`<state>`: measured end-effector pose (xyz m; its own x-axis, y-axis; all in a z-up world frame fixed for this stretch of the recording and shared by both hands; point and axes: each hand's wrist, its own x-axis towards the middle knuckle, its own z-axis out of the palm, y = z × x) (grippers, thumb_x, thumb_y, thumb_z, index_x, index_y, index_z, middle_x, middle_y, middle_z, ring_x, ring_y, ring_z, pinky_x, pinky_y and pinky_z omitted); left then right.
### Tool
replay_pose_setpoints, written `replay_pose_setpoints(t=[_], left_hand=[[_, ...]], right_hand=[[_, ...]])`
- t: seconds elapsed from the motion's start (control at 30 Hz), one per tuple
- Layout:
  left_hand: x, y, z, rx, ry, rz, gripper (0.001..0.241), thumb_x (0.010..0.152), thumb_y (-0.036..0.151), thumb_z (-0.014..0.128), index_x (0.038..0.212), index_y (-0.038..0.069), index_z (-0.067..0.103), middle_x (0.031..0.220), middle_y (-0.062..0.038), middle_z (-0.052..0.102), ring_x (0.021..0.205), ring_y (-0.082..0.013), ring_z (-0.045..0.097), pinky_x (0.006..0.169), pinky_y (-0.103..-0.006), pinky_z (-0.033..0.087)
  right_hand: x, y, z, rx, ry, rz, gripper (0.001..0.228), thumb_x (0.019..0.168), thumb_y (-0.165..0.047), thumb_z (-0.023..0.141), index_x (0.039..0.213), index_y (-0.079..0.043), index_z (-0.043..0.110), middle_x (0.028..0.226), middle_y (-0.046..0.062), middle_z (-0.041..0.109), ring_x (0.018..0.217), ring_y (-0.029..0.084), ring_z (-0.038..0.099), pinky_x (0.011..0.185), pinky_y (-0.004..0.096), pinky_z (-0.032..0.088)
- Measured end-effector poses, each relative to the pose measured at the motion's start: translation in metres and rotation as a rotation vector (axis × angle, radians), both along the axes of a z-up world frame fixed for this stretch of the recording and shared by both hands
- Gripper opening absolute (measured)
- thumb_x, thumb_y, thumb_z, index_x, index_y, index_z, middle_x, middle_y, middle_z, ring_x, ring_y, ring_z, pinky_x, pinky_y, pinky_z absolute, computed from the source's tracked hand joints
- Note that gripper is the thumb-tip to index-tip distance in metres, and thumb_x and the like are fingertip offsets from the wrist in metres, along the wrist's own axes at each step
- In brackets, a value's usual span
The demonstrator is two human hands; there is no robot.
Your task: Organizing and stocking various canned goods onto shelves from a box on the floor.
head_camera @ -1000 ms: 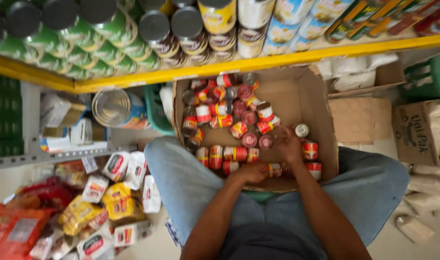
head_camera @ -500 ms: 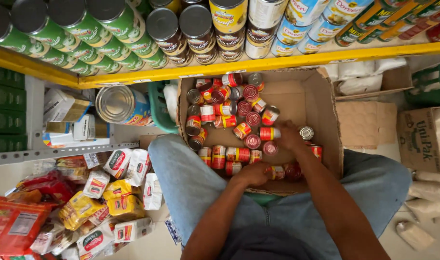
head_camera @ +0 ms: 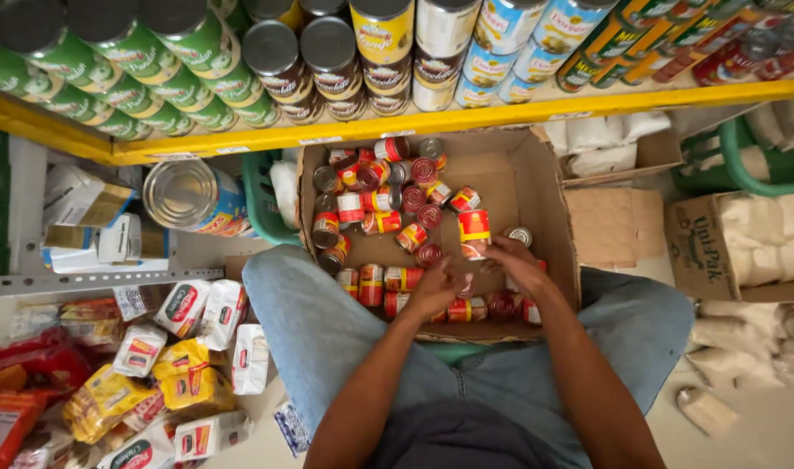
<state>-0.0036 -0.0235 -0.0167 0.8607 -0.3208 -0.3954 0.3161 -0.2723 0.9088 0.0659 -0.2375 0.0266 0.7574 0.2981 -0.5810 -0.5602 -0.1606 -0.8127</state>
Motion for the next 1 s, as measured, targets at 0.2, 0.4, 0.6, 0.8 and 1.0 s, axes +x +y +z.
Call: replay_pose_setpoints(t=[0.2,0.4,0.6,0.8,1.0], left_hand=[[0.006,0.005,0.056,-0.593,0.202,0.215,0.060,0.097,0.028,0.068,0.150,0.015,0.045,0.123,-0.008,0.068,0.104,-0.0194,0.068,0.085,-0.0346,0.057],[-0.003,0.001,0.044,-0.562,0.017,0.264,0.063,0.098,0.025,0.069,0.153,0.010,0.043,0.131,-0.007,0.065,0.113,-0.0162,0.063,0.096,-0.0338,0.053],[-0.003,-0.001,0.061,-0.227,-0.249,0.353,0.065,0.094,0.017,0.076,0.149,0.003,0.045,0.133,-0.011,0.064,0.122,-0.0196,0.061,0.105,-0.0345,0.049],[-0.004,-0.002,0.051,-0.397,-0.162,0.441,0.071,0.091,0.011,0.071,0.153,0.008,0.036,0.131,-0.011,0.065,0.117,-0.0174,0.064,0.099,-0.0333,0.053],[0.020,-0.005,0.050,-0.698,-0.016,0.459,0.042,0.100,0.011,0.066,0.139,-0.001,0.056,0.122,-0.012,0.071,0.106,-0.0180,0.070,0.091,-0.0335,0.059]], right_hand=[[-0.013,0.015,0.034,0.406,-0.019,0.007,0.057,0.096,-0.028,0.068,0.145,-0.003,0.051,0.128,0.007,0.068,0.111,0.016,0.064,0.092,0.034,0.051],[-0.019,0.026,0.054,0.360,-0.120,0.138,0.065,0.091,-0.025,0.071,0.148,-0.010,0.044,0.138,0.000,0.062,0.127,0.013,0.057,0.110,0.034,0.042],[-0.018,0.025,0.018,-0.057,-0.201,0.250,0.051,0.089,-0.035,0.077,0.128,-0.002,0.069,0.117,0.005,0.076,0.109,0.014,0.068,0.100,0.036,0.052],[-0.016,0.034,0.022,0.025,-0.326,-0.056,0.048,0.083,-0.021,0.083,0.124,-0.002,0.066,0.110,0.004,0.076,0.101,0.014,0.069,0.091,0.034,0.057],[0.001,0.035,0.079,0.130,-0.464,-0.132,0.060,0.082,-0.015,0.083,0.135,-0.005,0.056,0.116,0.006,0.073,0.106,0.014,0.068,0.094,0.033,0.055]])
